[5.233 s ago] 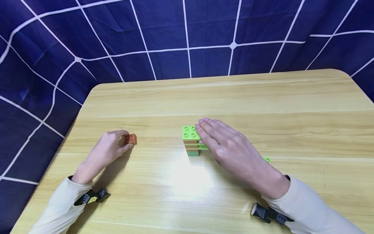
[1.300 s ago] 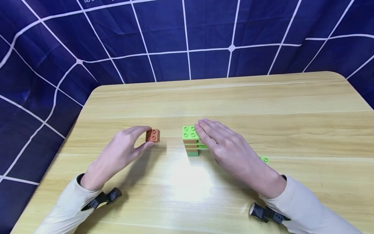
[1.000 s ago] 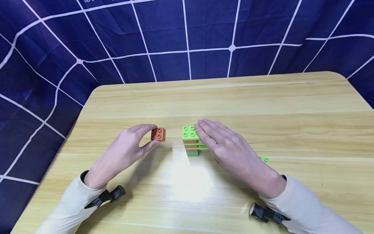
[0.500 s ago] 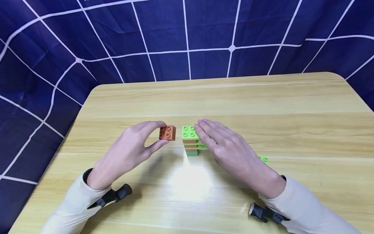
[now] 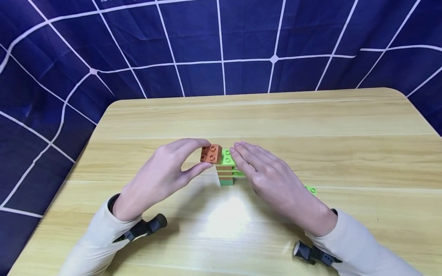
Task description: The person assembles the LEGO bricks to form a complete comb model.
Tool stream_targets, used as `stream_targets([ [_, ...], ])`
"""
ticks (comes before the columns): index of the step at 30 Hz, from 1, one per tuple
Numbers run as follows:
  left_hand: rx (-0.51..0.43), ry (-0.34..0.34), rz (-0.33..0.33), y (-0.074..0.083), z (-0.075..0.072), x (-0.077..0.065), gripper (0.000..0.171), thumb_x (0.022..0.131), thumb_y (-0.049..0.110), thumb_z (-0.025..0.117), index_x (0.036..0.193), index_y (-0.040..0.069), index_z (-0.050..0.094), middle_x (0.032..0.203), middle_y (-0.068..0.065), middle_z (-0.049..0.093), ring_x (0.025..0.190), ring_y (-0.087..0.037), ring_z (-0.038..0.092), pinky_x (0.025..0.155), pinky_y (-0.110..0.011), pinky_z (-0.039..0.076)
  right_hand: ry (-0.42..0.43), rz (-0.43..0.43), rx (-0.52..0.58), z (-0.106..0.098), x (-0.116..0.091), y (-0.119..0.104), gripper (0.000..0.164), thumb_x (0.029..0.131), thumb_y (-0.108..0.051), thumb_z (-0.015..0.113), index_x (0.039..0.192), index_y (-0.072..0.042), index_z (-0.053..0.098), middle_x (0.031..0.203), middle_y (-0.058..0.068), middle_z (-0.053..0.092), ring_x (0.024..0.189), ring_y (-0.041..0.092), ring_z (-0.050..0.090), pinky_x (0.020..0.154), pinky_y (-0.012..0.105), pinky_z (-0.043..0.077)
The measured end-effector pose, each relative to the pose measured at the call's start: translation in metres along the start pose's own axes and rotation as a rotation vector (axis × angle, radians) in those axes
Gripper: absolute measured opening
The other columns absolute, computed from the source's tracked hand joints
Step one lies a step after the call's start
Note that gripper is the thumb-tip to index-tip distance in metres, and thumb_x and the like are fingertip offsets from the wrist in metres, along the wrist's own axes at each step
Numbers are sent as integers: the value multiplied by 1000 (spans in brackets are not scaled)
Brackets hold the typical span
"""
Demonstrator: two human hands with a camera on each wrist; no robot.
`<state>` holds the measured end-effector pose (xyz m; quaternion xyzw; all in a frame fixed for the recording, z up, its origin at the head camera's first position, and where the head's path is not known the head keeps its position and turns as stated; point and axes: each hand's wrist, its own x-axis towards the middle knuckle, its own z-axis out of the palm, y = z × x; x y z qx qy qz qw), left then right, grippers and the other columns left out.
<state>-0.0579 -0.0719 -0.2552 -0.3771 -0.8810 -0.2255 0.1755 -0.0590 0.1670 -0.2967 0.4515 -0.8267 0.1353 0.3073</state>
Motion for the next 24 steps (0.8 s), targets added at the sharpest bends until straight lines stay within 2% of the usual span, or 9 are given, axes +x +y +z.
stream_targets([
  [8,-18,-20,17,1,7,5,28,88,19,73,109,3,64,105,-7,70,98,-19,67,86,-27,56,9,17,13,2,-4,-2,46,108,-16,24,124,6,61,122,23,63,106,39,63,82,51,56],
  [15,-15,1,18,-2,8,7,28,87,18,73,109,3,64,103,-6,70,95,-17,66,84,-25,57,11,10,26,3,-3,1,46,108,-16,25,125,6,60,123,24,62,107,40,63,82,50,57],
  [24,-24,-10,10,-1,8,12,28,88,18,73,110,3,64,104,-6,70,95,-17,66,83,-25,57,-25,31,57,0,-1,3,48,107,-21,24,126,5,59,125,23,61,109,39,62,83,51,56],
])
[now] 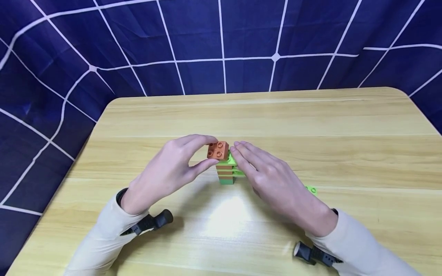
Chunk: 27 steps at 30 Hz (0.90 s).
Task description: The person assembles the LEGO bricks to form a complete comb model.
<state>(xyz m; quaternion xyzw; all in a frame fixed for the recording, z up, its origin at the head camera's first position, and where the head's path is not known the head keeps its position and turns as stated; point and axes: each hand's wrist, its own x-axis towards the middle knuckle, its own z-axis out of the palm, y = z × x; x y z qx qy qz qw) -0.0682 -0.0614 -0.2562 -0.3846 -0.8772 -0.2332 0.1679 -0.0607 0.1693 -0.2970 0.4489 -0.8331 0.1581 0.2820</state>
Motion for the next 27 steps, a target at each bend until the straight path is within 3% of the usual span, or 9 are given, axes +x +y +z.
stream_targets([
  [7,-5,-3,2,-1,2,2,29,87,17,73,111,2,64,105,-7,70,97,-17,67,84,-26,57,42,6,34,-1,1,0,46,107,-28,33,126,4,60,124,22,62,110,38,62,82,50,56],
  [20,-15,-24,6,2,6,7,29,90,19,71,112,1,66,106,-8,70,96,-17,67,83,-24,57,100,14,20,-6,3,4,49,106,-32,37,119,6,65,119,22,65,103,39,65,78,51,57],
  [27,-20,-54,-21,2,6,6,32,90,23,71,113,2,65,109,-9,70,100,-19,68,86,-26,57,90,41,62,-13,9,0,47,105,-32,41,118,5,66,118,19,66,105,33,65,86,44,56],
])
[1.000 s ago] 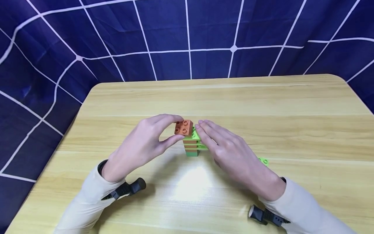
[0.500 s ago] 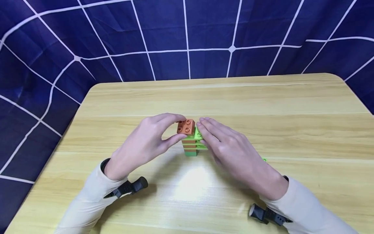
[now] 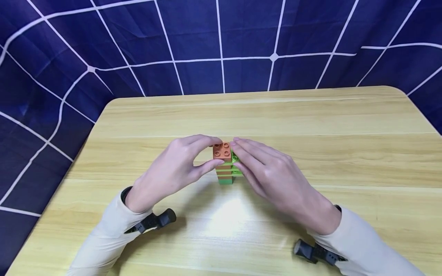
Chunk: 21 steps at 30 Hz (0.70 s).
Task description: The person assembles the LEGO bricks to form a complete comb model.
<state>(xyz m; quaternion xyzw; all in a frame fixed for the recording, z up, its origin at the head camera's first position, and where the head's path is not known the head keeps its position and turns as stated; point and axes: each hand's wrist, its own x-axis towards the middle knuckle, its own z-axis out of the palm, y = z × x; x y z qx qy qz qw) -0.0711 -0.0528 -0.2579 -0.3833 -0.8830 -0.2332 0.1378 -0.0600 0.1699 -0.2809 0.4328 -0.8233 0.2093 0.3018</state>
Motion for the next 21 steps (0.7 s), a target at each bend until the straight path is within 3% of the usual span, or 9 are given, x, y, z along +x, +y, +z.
stream_targets([
  [6,-42,-16,0,-1,-3,0,34,91,25,69,115,1,66,111,-9,70,103,-18,67,90,-24,55,26,-14,46,5,9,-1,45,105,-30,42,120,5,65,117,17,67,104,31,66,86,42,56],
  [13,-155,-46,17,-7,-5,3,29,92,16,67,116,0,66,110,-7,71,102,-14,66,92,-15,50,52,-43,70,11,13,2,43,105,-28,42,117,6,66,113,18,69,100,33,67,82,45,57],
  [21,-245,-67,-12,-11,-6,4,27,91,14,68,114,-1,67,108,-7,71,101,-15,67,91,-19,52,55,-26,80,11,13,2,45,104,-32,43,116,5,67,111,17,69,98,32,68,81,46,58],
])
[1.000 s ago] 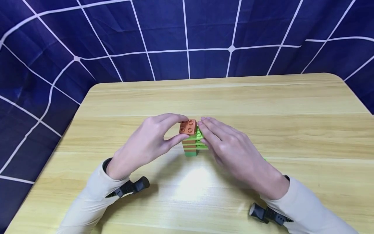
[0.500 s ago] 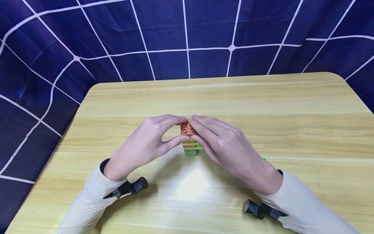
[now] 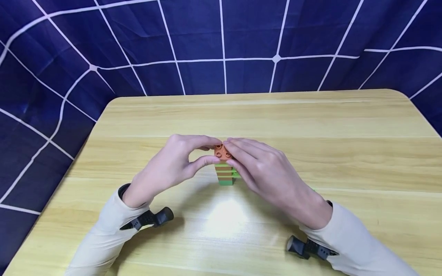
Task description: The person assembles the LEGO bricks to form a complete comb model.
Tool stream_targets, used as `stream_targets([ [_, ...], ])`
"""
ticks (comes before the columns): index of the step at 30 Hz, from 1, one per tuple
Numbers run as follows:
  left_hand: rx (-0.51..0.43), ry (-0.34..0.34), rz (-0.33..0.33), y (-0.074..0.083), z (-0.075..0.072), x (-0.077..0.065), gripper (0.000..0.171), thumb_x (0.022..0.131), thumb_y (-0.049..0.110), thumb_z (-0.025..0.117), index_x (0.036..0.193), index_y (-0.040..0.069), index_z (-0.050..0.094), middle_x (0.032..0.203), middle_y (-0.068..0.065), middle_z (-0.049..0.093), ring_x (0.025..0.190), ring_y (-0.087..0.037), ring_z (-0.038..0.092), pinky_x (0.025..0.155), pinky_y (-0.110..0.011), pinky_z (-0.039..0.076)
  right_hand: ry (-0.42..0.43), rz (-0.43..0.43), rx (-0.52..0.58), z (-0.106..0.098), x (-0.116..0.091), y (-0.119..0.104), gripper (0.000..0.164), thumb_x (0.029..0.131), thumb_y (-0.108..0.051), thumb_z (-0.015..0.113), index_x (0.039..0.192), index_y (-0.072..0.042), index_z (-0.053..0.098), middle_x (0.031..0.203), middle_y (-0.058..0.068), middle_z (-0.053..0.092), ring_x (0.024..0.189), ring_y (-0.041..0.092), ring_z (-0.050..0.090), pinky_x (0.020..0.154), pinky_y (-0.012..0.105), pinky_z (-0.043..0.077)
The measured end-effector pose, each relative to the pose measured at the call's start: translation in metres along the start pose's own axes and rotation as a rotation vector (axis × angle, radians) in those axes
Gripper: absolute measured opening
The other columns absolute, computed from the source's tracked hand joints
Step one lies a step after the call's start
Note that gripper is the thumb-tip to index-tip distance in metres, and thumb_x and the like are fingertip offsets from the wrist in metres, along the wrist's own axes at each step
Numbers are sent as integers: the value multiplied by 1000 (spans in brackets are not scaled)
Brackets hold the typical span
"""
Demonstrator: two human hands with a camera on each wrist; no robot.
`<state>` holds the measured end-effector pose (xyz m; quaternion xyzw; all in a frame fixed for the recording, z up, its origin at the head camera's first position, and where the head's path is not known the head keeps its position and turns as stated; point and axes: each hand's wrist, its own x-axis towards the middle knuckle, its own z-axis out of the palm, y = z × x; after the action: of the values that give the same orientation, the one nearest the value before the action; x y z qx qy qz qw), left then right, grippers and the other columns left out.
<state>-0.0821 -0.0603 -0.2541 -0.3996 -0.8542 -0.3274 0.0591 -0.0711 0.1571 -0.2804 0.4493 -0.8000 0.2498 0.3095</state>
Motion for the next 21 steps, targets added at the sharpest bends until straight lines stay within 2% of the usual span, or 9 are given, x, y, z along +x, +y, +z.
stream_targets([
  [8,-25,3,-25,-3,-1,-2,26,91,17,68,112,1,68,108,-6,72,101,-16,67,92,-20,52,8,-12,19,3,-1,1,46,104,-32,43,113,6,68,109,17,70,98,33,68,82,44,57],
  [16,3,2,-65,-1,1,-3,34,91,19,69,118,-1,66,114,-8,70,102,-19,67,92,-21,53,-53,10,3,0,1,0,47,104,-32,42,111,6,69,108,17,70,100,31,68,87,40,56],
  [21,13,61,-25,0,3,-3,30,88,16,71,113,0,69,110,-8,71,104,-17,66,93,-16,50,-24,-11,10,0,4,0,46,104,-30,43,108,7,69,105,17,71,95,32,69,82,41,58],
])
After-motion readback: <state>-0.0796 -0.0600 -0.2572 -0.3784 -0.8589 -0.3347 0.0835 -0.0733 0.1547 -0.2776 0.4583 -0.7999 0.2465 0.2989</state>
